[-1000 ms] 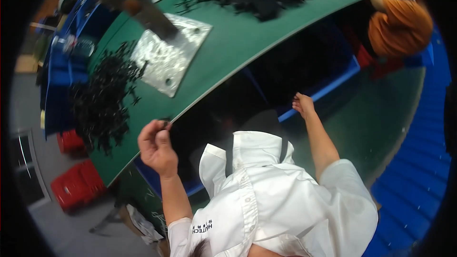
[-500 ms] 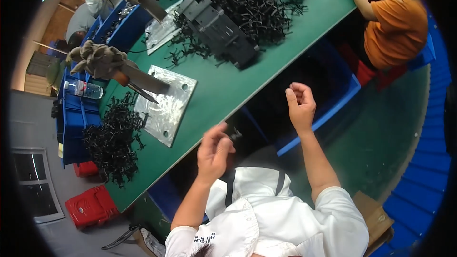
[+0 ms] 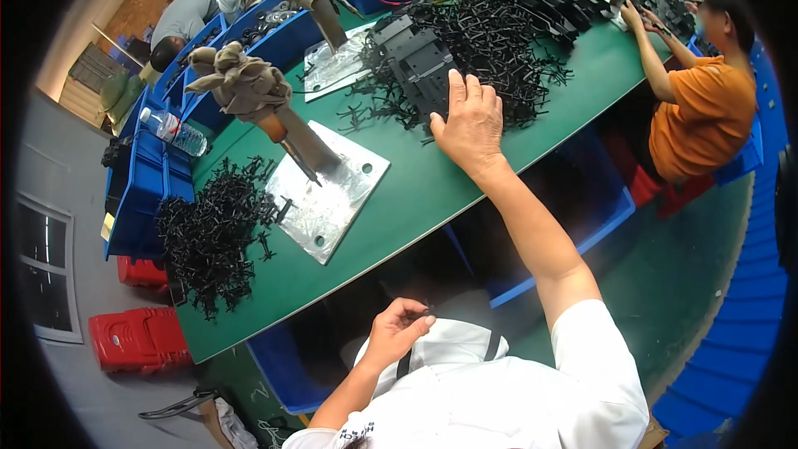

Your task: Assembling plastic components into a toy vehicle chassis at a factory workstation using a specialized assembly machine.

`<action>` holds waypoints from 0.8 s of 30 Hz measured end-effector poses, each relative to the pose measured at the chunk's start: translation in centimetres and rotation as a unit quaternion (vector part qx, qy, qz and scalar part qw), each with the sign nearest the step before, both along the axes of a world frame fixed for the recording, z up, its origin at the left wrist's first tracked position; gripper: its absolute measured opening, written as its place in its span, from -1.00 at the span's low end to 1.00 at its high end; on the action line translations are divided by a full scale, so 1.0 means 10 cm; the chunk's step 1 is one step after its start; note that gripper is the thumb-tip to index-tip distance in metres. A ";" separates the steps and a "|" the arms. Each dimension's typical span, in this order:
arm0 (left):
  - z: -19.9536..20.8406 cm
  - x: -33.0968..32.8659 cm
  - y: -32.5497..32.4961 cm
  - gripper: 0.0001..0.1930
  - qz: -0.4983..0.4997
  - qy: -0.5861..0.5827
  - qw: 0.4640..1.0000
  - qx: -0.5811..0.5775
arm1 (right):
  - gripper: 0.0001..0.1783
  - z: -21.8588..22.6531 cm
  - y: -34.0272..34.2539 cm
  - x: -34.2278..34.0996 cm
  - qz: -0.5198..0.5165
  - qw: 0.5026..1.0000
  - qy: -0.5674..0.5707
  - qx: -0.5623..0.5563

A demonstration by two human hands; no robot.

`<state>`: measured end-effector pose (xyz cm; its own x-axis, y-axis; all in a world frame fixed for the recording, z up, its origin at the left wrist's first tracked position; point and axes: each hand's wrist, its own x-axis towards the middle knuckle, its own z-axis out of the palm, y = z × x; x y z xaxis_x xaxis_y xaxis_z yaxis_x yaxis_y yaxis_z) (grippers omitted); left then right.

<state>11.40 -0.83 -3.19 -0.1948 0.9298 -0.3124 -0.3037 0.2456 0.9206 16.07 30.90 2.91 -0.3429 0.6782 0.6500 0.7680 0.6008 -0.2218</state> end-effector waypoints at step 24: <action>0.06 -0.23 -0.22 -0.80 0.029 -0.002 0.986 0.166 | -0.27 0.12 -0.69 0.70 0.505 0.366 0.569 -0.535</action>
<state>9.09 -3.03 -2.59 -0.2498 0.9683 0.0067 -0.3117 -0.0870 0.9462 23.04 23.99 4.10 -0.6902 0.6542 0.3091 -0.6831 -0.4483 -0.5765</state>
